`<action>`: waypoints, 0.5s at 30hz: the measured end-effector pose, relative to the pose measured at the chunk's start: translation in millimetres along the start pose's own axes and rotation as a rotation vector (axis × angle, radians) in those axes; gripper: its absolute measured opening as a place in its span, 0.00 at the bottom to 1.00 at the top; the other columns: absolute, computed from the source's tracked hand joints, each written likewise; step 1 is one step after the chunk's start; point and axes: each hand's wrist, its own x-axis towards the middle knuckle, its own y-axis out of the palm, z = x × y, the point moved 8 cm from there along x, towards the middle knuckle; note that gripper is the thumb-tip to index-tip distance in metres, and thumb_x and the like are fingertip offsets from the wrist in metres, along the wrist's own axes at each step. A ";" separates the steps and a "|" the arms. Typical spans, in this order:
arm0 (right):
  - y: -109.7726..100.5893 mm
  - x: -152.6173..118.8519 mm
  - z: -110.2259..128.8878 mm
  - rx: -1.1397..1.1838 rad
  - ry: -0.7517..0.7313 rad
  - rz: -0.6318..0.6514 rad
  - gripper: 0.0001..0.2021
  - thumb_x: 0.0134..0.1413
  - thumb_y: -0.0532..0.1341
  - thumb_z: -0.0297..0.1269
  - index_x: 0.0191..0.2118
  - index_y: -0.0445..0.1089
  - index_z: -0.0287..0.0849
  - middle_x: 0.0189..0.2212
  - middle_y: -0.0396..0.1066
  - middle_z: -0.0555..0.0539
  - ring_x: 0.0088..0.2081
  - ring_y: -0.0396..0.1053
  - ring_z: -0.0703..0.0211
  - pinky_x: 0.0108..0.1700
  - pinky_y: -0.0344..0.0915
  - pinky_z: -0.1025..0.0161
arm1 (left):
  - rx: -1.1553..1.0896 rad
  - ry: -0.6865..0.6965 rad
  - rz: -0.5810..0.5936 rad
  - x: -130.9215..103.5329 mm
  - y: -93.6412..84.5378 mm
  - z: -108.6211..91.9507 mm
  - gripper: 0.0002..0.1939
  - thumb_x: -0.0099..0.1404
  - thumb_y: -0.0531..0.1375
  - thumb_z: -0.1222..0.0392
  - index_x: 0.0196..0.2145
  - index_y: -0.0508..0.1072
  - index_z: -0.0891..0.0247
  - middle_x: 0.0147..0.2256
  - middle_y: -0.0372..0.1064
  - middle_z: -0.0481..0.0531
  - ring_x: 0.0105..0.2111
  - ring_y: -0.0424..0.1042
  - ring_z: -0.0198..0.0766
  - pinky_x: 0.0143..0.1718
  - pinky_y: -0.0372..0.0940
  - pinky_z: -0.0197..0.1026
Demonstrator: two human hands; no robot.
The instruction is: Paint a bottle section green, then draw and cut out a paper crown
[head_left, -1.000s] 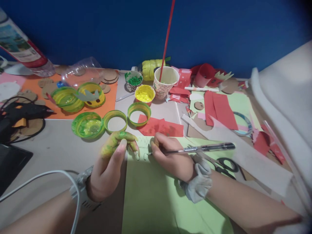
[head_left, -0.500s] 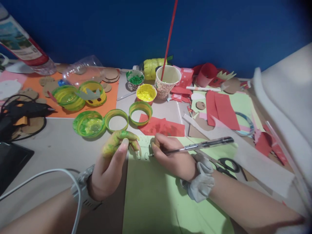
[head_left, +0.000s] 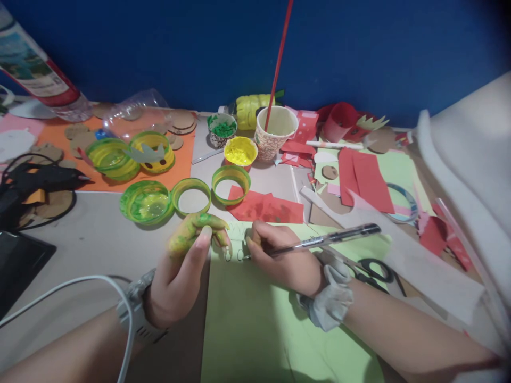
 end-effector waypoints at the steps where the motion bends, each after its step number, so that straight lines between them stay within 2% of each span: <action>1: 0.5 -0.2 0.1 0.001 0.001 0.010 0.11 0.53 0.55 0.29 0.23 0.53 0.43 0.19 0.55 0.56 0.21 0.53 0.68 0.23 0.50 0.69 | 0.005 -0.003 -0.004 0.2 -0.5 0.7 0.16 0.70 0.50 0.48 0.36 0.72 0.60 0.33 0.69 0.52 0.39 0.69 0.40 0.42 0.63 0.43; 8: 0.4 -0.8 -0.5 0.005 0.005 -0.004 0.11 0.53 0.55 0.29 0.24 0.51 0.44 0.19 0.54 0.56 0.21 0.53 0.68 0.23 0.50 0.69 | 0.038 -0.037 -0.030 0.3 -2.2 6.1 0.17 0.69 0.51 0.44 0.35 0.71 0.59 0.32 0.69 0.52 0.36 0.69 0.40 0.38 0.64 0.41; 15: -3.4 -0.5 -2.1 -0.019 0.033 -0.067 0.12 0.54 0.54 0.29 0.24 0.50 0.44 0.19 0.52 0.56 0.21 0.51 0.68 0.24 0.49 0.68 | 0.011 -0.048 -0.016 0.5 0.4 2.5 0.16 0.69 0.50 0.46 0.37 0.71 0.59 0.32 0.69 0.51 0.37 0.70 0.40 0.39 0.64 0.42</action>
